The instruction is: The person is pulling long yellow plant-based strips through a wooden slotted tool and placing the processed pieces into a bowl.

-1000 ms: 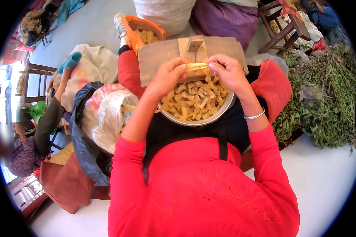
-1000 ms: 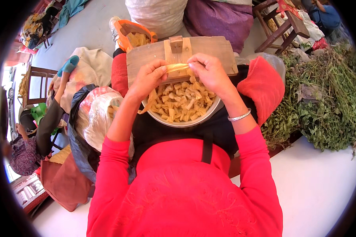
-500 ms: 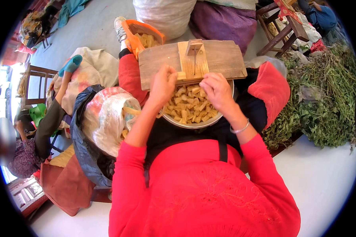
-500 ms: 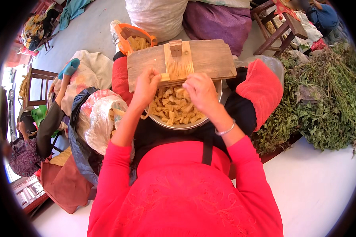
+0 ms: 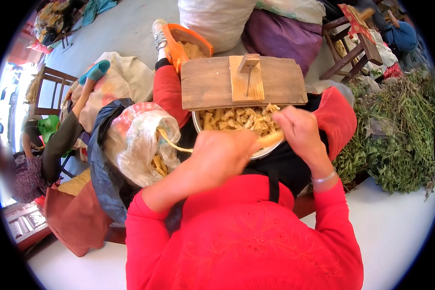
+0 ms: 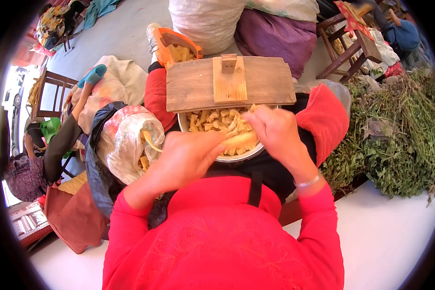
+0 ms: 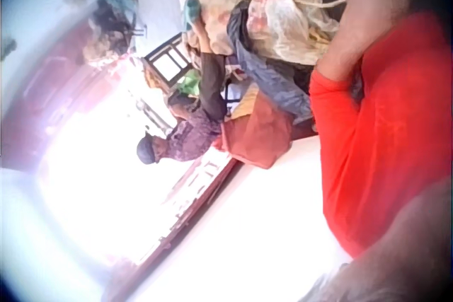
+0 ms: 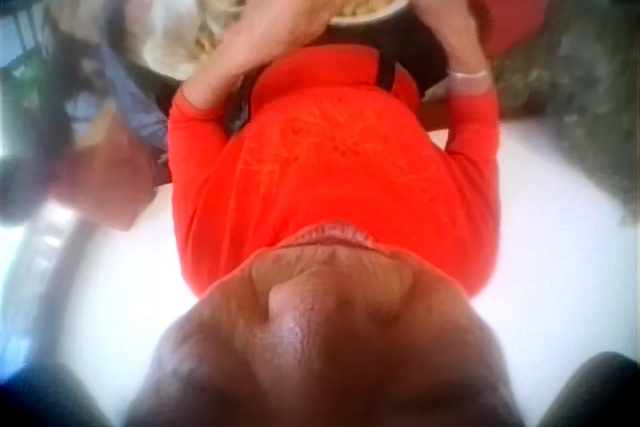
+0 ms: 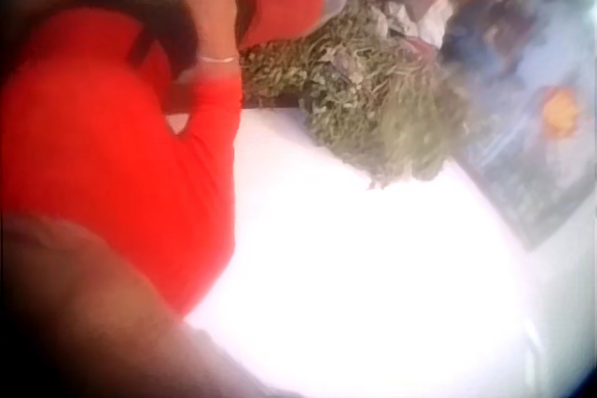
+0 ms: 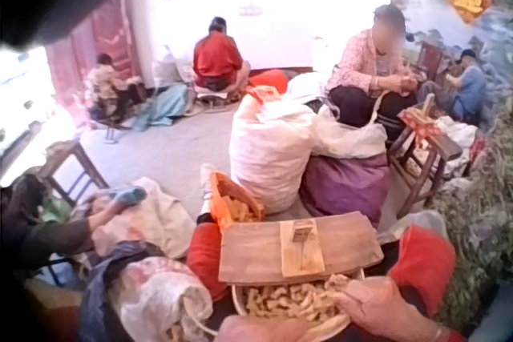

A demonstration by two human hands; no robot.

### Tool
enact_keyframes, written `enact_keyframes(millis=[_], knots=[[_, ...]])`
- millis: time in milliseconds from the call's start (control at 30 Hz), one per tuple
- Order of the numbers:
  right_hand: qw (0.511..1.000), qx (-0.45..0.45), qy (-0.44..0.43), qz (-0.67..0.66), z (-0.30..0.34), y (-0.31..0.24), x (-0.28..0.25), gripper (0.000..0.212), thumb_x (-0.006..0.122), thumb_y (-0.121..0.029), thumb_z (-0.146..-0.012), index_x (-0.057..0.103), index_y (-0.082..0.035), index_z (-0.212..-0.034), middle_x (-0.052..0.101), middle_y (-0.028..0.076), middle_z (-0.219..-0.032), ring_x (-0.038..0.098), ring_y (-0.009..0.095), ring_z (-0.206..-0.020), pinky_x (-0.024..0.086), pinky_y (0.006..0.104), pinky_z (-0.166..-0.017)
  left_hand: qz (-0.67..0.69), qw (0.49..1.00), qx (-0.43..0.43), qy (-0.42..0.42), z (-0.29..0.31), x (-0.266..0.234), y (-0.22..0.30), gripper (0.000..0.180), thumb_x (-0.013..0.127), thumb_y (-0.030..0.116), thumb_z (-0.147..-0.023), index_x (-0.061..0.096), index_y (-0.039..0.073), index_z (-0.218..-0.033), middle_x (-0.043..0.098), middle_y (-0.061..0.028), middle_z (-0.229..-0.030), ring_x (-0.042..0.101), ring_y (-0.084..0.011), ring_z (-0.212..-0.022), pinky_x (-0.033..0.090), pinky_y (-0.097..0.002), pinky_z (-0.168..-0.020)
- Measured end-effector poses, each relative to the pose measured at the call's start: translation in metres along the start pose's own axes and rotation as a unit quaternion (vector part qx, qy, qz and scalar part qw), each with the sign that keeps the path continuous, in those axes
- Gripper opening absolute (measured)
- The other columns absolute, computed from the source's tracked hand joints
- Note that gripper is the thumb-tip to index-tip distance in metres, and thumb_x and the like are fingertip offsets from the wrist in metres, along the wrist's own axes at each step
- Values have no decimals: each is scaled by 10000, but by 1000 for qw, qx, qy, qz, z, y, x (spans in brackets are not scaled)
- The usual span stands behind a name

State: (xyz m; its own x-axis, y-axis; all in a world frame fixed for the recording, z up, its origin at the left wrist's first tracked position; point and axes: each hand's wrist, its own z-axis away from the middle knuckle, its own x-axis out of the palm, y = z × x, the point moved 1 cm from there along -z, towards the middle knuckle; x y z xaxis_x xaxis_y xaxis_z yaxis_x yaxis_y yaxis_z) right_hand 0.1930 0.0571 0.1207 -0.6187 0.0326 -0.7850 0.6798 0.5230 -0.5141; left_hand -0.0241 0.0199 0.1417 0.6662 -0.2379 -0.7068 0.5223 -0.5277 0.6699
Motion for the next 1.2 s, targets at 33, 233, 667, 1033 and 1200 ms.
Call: enact_keyframes(millis=[33, 233, 667, 1033, 1200], knots=[[997, -6, -66, -47, 1, -19, -17, 146, 686, -132, -824, 623, -50, -719, 565, 127, -631, 578, 282, -524, 443, 361, -477, -9, 999, 41, 17, -9, -22, 18, 194, 571, 208, -916, 623, 21, -929, 578, -131, -704, 584, -327, -632, 458, -364, -535], [860, -39, -130, -491, 19, -78, -52, 319, 738, -87, -766, 706, -12, -1074, 696, 83, -792, 645, 157, -621, 493, 248, -608, 358, 932, 61, 7, -37, -18, 25, 241, 546, 215, -950, 648, 6, -886, 608, -89, -704, 599, -173, -633, 443, -322, -573], [984, 52, 166, -23, 4, 6, 65, 128, 636, -83, -768, 703, -128, -868, 584, 88, -658, 570, 293, -555, 447, 358, -493, 688, 680, -246, -61, -18, 94, -61, 249, 569, 129, -946, 535, 61, -1183, 452, 43, -678, 361, -29, -539, 285, -172, -484], [780, 341, -109, -513, 63, 39, 114, 324, 569, -287, -963, 659, 23, -936, 666, 10, -889, 624, 111, -817, 476, 268, -694, 30, 991, -50, 121, 7, 106, -63, 291, 578, 24, -841, 573, 25, -1132, 616, -170, -1004, 622, -355, -865, 505, -398, -704], [617, 380, -80, -685, 62, 23, 116, 204, 569, -160, -939, 653, -2, -1035, 639, 36, -1045, 599, 135, -943, 470, 277, -872, 114, 985, -98, 90, 14, 112, -64, 384, 592, 78, -851, 534, 8, -1224, 564, -185, -1190, 585, -366, -1052, 478, -409, -869]])
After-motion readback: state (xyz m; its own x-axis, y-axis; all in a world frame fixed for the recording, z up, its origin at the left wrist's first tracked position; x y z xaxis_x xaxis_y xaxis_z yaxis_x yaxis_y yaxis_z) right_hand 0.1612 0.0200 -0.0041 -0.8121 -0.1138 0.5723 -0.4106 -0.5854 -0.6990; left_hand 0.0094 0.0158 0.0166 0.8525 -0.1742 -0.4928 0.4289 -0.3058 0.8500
